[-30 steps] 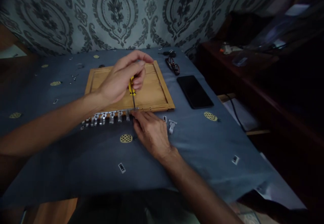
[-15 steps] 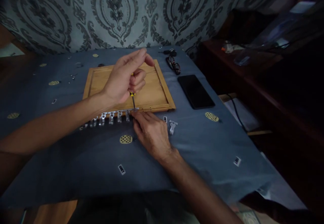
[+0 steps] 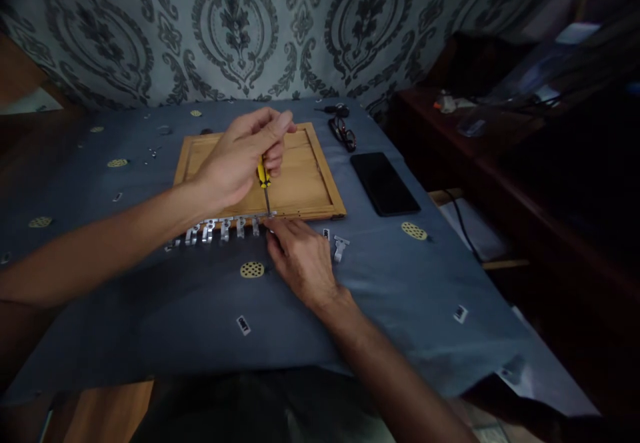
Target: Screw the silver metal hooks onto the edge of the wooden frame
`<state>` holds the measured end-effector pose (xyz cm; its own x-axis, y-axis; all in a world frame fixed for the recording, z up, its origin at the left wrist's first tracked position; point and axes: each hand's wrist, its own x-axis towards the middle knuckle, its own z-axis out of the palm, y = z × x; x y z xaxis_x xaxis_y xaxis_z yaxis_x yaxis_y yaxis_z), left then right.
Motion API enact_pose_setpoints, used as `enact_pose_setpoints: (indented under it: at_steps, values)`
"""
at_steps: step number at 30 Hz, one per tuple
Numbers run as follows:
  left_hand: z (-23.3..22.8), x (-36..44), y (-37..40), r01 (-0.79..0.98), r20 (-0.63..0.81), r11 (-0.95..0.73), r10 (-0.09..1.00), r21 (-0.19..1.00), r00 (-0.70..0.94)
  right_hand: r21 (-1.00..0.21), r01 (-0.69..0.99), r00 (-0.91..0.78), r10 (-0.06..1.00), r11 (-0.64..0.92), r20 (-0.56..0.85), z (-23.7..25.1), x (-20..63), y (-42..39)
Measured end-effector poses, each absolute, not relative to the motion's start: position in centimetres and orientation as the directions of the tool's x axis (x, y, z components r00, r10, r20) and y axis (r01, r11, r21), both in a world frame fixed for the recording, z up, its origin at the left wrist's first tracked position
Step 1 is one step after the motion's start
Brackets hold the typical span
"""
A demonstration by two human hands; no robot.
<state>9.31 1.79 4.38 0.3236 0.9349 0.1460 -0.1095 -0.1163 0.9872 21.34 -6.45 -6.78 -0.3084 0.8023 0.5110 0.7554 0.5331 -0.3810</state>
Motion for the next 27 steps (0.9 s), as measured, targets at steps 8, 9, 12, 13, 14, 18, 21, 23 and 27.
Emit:
enact_pose_setpoints:
  at_steps: [8,9,12,13,14,18,21,23,27]
  values:
    - [3.9,10.4,1.6,-0.218,0.206,-0.128,0.897,0.968,0.391,-0.38,0.752,-0.314,0.8,0.538,0.512,-6.5,21.4,-6.5]
    - [3.8,10.4,1.8,-0.215,0.204,-0.119,0.879,0.969,0.432,-0.382,0.753,-0.311,0.801,0.536,0.512,-6.5,21.4,-6.5]
    - [3.9,9.9,2.7,-0.216,0.173,-0.062,0.821,0.975,0.545,-0.381,0.753,-0.311,0.8,0.536,0.513,-6.4,21.3,-6.5]
    - [3.9,9.7,3.0,-0.226,0.17,-0.046,0.805,0.973,0.568,-0.378,0.754,-0.311,0.8,0.536,0.513,-6.4,21.3,-6.5]
    - [3.9,9.6,3.2,-0.239,0.172,-0.034,0.792,0.97,0.586,-0.377,0.756,-0.311,0.8,0.536,0.513,-6.3,21.3,-6.5]
    - [3.9,9.3,3.0,-0.235,0.188,-0.057,0.789,0.97,0.586,-0.375,0.751,-0.314,0.793,0.544,0.522,-6.4,21.2,-6.5]
    - [4.0,9.4,2.4,-0.142,0.228,-0.182,0.853,0.973,0.469,-0.38,0.748,-0.307,0.792,0.544,0.528,-6.7,21.3,-6.5]
    - [4.2,9.5,1.8,-0.095,0.256,-0.238,0.892,0.967,0.372,-0.387,0.749,-0.3,0.796,0.538,0.526,-6.9,21.3,-6.5]
    - [4.4,10.0,1.0,-0.12,0.18,-0.149,0.932,0.982,0.314,-0.395,0.75,-0.3,0.805,0.53,0.511,-7.1,21.4,-6.4]
